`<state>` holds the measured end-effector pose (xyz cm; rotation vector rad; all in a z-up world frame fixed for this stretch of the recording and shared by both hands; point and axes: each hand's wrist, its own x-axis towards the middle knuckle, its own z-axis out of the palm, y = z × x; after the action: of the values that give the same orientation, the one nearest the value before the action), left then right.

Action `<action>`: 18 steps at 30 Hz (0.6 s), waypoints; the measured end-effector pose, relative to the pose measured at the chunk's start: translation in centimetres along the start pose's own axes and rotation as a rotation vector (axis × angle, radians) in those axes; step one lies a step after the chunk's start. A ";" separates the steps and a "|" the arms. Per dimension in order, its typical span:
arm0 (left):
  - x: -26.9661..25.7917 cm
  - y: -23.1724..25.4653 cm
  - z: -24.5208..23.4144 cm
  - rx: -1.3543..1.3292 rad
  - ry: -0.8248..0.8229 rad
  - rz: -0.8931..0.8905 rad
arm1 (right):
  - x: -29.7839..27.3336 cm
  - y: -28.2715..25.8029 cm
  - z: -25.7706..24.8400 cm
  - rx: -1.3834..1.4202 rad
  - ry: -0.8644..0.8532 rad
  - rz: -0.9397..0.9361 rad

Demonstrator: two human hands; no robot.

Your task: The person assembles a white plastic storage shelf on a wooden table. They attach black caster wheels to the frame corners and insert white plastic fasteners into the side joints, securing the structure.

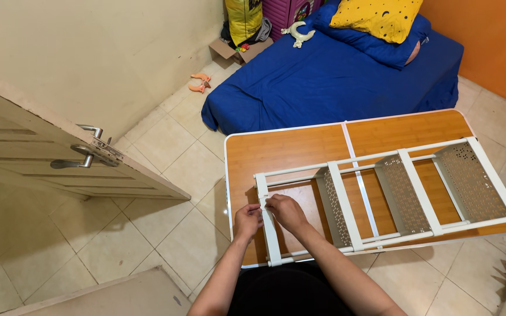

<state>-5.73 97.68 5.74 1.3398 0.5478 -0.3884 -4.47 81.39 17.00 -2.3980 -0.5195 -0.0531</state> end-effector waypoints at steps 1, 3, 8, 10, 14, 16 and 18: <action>0.1 0.0 0.0 0.010 -0.003 0.002 | 0.2 0.0 -0.1 0.008 -0.001 -0.005; 0.1 -0.2 -0.1 0.032 -0.008 0.003 | 0.3 0.1 -0.3 0.025 -0.005 -0.012; 0.5 -0.6 0.1 0.045 -0.006 0.014 | 0.7 0.7 -0.4 -0.050 -0.083 -0.042; 0.6 -0.7 0.0 0.062 0.000 0.008 | 0.8 0.8 -0.1 -0.105 -0.109 -0.004; 0.8 -0.5 0.0 0.106 0.009 -0.008 | 0.9 0.7 0.5 -0.128 -0.101 0.042; 0.8 -0.5 0.1 0.111 -0.004 -0.013 | 0.8 0.7 0.3 -0.118 -0.113 0.065; 0.9 -0.3 -0.1 0.105 -0.022 -0.013 | 1.1 0.6 0.0 -0.120 -0.146 0.077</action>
<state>-5.18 97.74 4.91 1.4319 0.5240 -0.4472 -3.29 81.38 16.80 -2.5497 -0.5030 0.1288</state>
